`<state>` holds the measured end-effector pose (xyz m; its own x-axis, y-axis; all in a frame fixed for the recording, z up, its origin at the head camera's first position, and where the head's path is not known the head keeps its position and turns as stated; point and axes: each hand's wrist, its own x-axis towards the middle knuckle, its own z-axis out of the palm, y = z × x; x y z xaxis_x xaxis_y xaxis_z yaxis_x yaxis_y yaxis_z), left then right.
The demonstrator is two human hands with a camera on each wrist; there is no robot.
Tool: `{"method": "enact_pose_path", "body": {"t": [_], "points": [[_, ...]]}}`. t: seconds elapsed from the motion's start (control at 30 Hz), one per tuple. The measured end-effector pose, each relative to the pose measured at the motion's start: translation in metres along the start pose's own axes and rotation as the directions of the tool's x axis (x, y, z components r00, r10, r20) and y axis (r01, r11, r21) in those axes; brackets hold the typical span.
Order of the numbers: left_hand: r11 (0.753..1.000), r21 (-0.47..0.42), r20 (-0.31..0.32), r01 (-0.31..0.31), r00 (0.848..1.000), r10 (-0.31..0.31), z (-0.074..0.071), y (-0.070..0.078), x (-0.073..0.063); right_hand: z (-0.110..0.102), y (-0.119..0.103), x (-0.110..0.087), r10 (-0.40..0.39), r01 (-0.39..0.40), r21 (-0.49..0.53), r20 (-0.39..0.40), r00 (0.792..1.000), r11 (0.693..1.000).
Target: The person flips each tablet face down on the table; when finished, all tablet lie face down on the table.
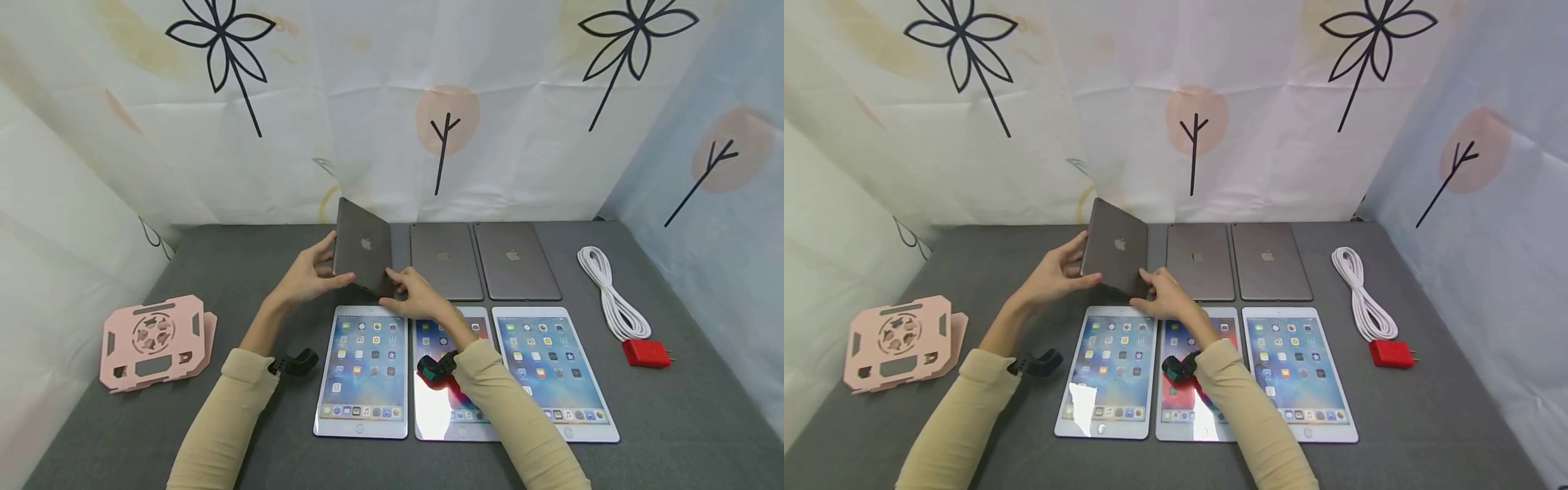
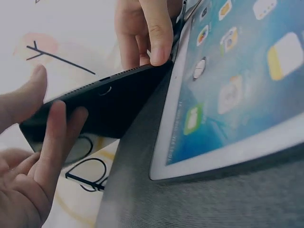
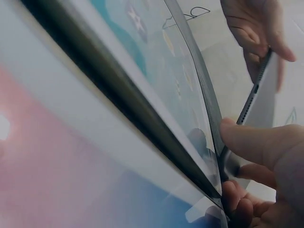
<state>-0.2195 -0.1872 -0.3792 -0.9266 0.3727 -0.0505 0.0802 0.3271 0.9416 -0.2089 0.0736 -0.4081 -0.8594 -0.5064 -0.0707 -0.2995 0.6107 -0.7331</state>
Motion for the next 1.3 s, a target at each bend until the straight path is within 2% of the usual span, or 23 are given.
{"method": "enact_pose_path", "body": {"t": [0.1, 0.23, 0.33, 0.47, 0.6, 0.7, 0.8, 0.87, 0.97, 1.03, 1.13, 1.23, 1.3], "points": [[0.997, -0.058, -0.013, 0.047, 0.999, -0.048, -0.001, -0.007, 0.000, 0.000, 0.001, 0.000, 0.012, -0.012, 0.001, -0.004, 1.000, 1.000], [0.985, -0.157, -0.010, 0.079, 0.997, -0.081, -0.003, -0.015, 0.000, -0.001, 0.001, 0.000, 0.011, -0.011, 0.008, -0.010, 1.000, 1.000], [0.963, -0.255, 0.001, 0.093, 0.995, -0.096, -0.003, -0.018, 0.000, -0.001, 0.002, 0.001, 0.007, -0.006, 0.018, -0.022, 1.000, 1.000], [0.918, -0.376, 0.000, 0.125, 0.991, -0.135, -0.002, -0.022, 0.001, -0.001, 0.003, 0.001, 0.033, -0.031, 0.054, -0.047, 0.998, 0.998], [0.887, -0.436, 0.000, 0.150, 0.986, -0.166, -0.003, -0.027, 0.001, -0.001, 0.004, 0.002, 0.083, -0.072, 0.157, -0.066, 0.994, 0.985], [0.878, -0.452, 0.012, 0.156, 0.986, -0.168, -0.003, -0.032, 0.001, 0.000, 0.005, 0.003, 0.099, -0.081, 0.213, -0.077, 0.992, 0.974], [0.876, -0.457, 0.029, 0.156, 0.987, -0.161, -0.003, -0.037, 0.003, 0.000, 0.006, 0.002, 0.101, -0.080, 0.225, -0.085, 0.991, 0.971], [0.884, -0.438, 0.038, 0.162, 0.986, -0.161, -0.003, -0.040, 0.004, 0.000, 0.006, 0.003, 0.098, -0.078, 0.222, -0.083, 0.992, 0.972], [0.918, -0.354, 0.044, 0.179, 0.984, -0.175, -0.002, -0.043, 0.007, -0.001, 0.005, 0.004, 0.099, -0.081, 0.204, -0.078, 0.992, 0.976], [0.950, -0.252, 0.029, 0.186, 0.982, -0.185, -0.001, -0.043, 0.009, -0.001, 0.004, 0.005, 0.103, -0.089, 0.176, -0.071, 0.992, 0.980], [0.981, -0.083, 0.002, 0.175, 0.984, -0.176, 0.001, -0.041, 0.011, -0.001, 0.002, 0.006, 0.105, -0.097, 0.118, -0.061, 0.993, 0.988], [0.983, 0.116, -0.031, 0.142, 0.990, -0.140, 0.004, -0.037, 0.011, 0.000, 0.001, 0.008, 0.095, -0.092, 0.050, -0.061, 0.994, 0.995], [0.959, 0.249, -0.062, 0.134, 0.991, -0.122, 0.005, -0.035, 0.010, 0.001, 0.001, 0.008, 0.091, -0.089, 0.026, -0.066, 0.994, 0.996]]}}
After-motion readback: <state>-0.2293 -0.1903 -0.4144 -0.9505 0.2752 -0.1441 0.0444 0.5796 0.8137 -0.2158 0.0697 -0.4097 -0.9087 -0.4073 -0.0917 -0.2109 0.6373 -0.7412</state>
